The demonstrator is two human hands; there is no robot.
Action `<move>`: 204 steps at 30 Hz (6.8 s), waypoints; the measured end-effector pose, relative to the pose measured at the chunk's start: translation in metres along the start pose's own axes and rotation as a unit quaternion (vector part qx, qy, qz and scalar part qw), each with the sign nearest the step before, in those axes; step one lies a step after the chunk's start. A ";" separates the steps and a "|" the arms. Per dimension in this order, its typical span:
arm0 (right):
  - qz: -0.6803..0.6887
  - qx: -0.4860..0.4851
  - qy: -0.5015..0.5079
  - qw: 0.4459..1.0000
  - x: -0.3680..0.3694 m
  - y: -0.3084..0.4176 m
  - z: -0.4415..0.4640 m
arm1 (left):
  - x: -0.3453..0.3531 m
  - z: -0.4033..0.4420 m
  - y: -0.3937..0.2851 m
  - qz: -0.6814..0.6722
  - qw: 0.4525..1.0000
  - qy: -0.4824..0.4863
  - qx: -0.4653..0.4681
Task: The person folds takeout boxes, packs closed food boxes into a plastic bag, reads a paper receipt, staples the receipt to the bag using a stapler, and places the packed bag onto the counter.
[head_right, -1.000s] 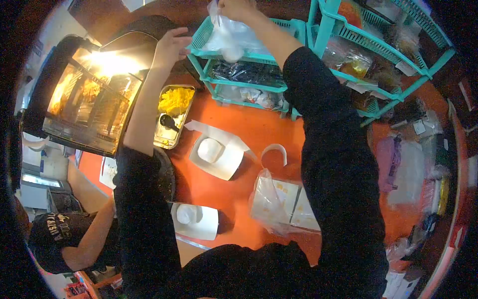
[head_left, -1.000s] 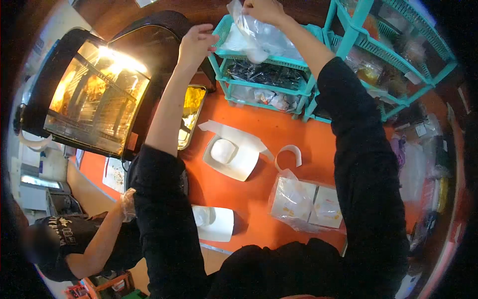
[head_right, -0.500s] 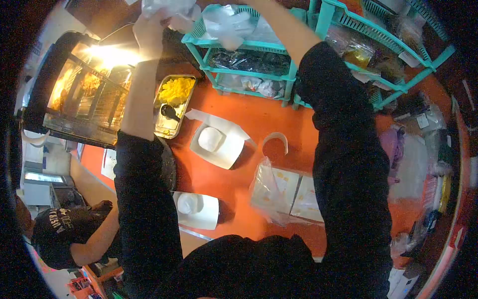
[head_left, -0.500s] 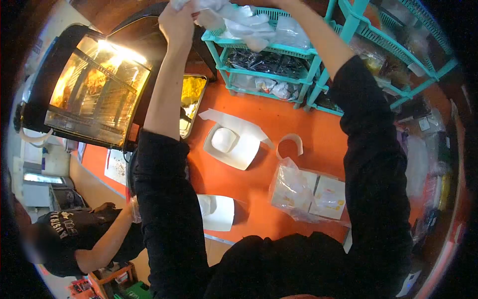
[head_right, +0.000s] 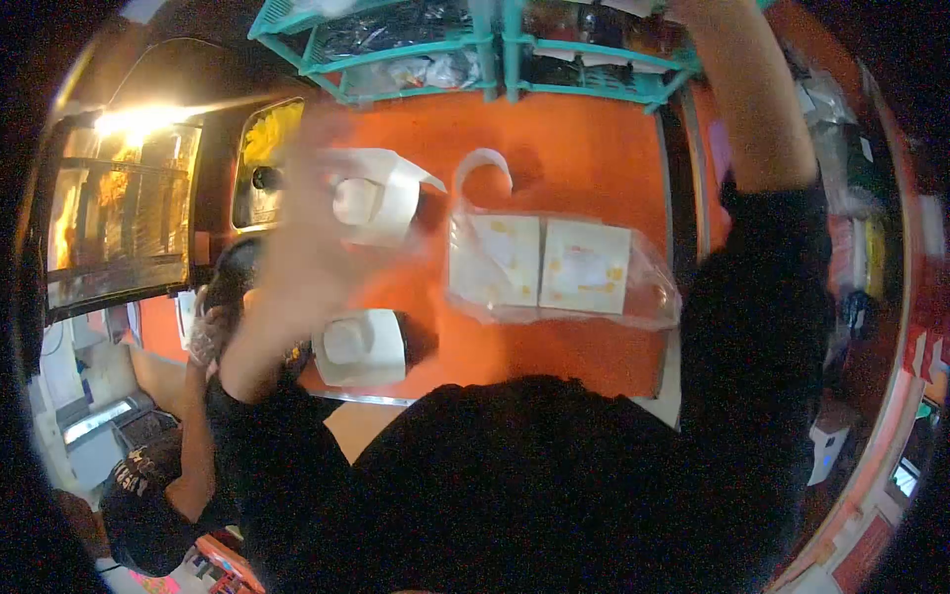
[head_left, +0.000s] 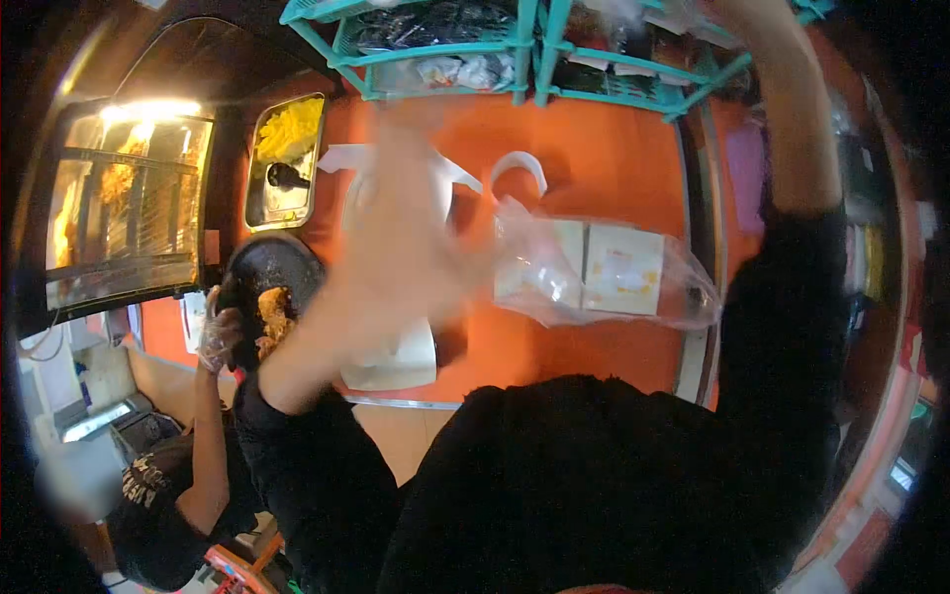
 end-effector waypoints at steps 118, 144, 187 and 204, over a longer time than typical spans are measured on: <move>0.324 -0.013 -0.252 0.912 -0.051 0.089 -0.155 | 0.099 -0.112 -0.139 -0.648 0.752 0.114 -0.053; -0.466 -0.013 -0.130 0.875 0.115 -0.122 -0.045 | 0.068 -0.195 -0.047 -0.517 0.721 -0.461 0.004; 0.305 0.129 -0.104 0.938 0.014 0.030 -0.145 | 0.094 0.000 -0.078 -0.746 0.607 -0.268 0.061; 0.150 0.133 -0.419 0.886 -0.057 0.100 -0.345 | 0.224 -0.089 -0.086 0.072 0.975 -0.176 0.117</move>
Point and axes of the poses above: each hand's wrist, its own z-axis towards the middle knuckle, its own x-axis out of the palm, y = z × x, the point moved 7 cm from there along z, towards the middle knuckle, and after that the axes turned 15 degrees about -z, right-handed, at the moved point
